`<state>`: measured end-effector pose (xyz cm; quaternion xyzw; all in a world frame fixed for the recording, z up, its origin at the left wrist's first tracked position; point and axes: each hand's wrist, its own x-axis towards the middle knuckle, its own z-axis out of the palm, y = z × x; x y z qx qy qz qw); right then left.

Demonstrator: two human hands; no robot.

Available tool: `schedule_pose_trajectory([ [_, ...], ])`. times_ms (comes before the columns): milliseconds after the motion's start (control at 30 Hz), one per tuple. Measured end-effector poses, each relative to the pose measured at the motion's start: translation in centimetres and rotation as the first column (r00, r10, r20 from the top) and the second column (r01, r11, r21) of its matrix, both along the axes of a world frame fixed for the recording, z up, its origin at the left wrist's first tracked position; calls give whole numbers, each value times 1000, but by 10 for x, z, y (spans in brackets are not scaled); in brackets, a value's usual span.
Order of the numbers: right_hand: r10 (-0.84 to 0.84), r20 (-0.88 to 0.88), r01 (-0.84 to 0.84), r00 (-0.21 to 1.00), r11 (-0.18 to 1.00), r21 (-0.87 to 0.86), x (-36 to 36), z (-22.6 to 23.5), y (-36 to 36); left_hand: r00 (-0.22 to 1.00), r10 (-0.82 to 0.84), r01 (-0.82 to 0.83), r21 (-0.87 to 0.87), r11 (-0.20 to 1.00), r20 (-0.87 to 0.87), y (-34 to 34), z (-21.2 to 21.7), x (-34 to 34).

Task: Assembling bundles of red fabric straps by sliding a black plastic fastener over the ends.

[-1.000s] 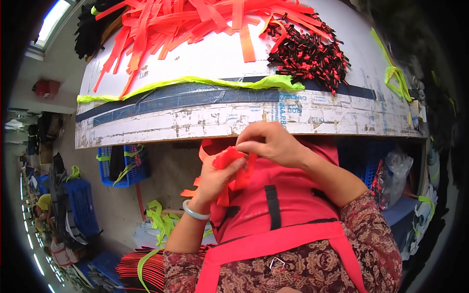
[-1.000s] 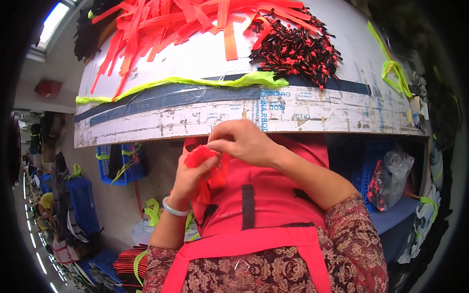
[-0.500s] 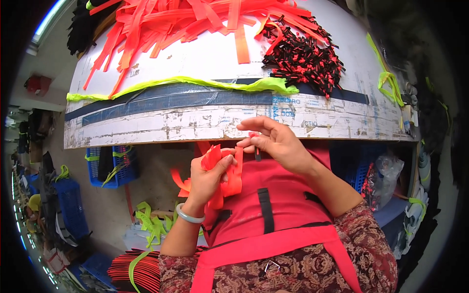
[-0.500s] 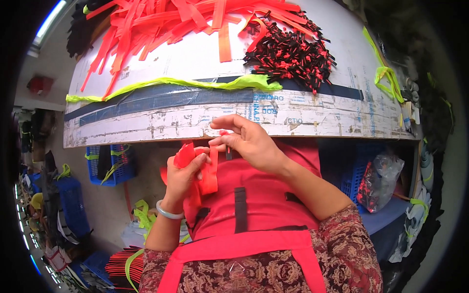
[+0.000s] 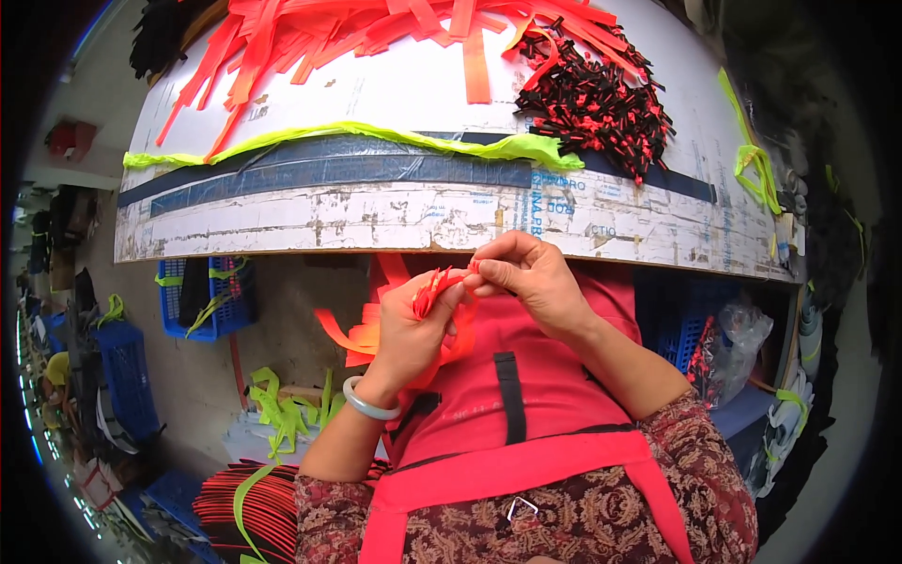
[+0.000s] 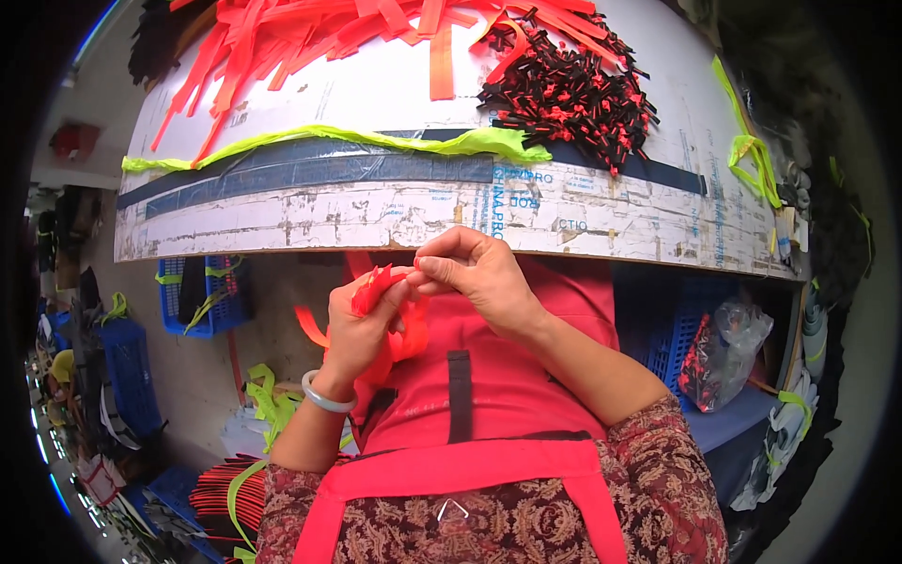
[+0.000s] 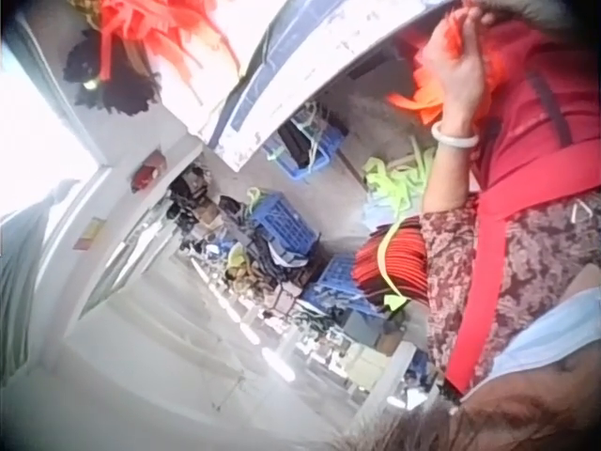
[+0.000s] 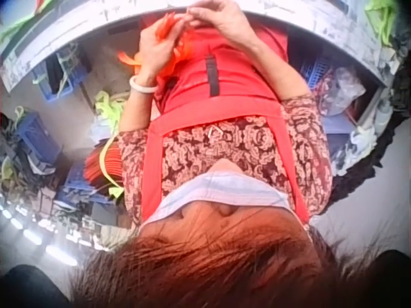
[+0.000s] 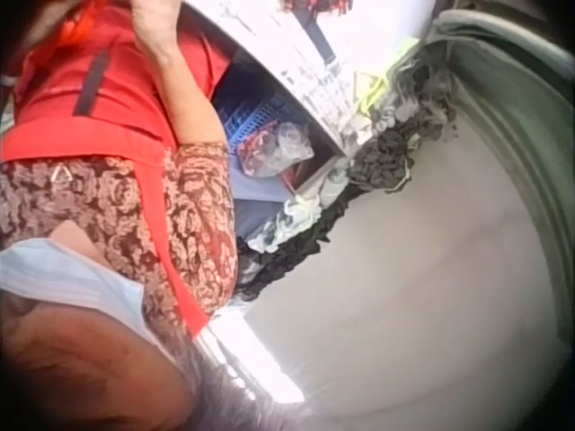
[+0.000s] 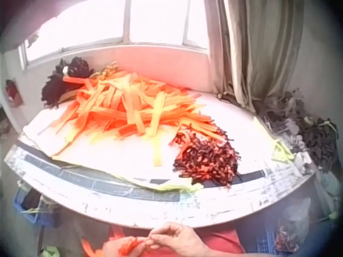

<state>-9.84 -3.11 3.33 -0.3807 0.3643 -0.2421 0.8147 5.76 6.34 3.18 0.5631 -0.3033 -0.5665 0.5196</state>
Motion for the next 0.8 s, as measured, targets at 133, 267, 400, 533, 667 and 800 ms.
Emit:
schedule_pose_trajectory([
  [133,9,-43,-17,999,980,-198,2,-10,5,997,-17,20,-43,999,72,-1,2,0],
  [267,-27,-128,-44,991,854,-518,6,-4,13,994,33,-24,-90,996,108,1,-1,0],
  [400,-6,-167,-128,986,611,-781,2,-11,14,993,0,10,-91,996,114,5,-8,5],
  [533,90,-116,-132,989,891,-435,1,-6,12,998,33,-27,-109,994,51,5,-4,1],
  [667,196,6,-195,981,978,-69,-1,0,7,991,14,9,-165,986,136,4,-5,5],
  [800,186,5,-186,983,982,-14,0,3,9,984,-30,59,-160,985,178,8,-4,9],
])
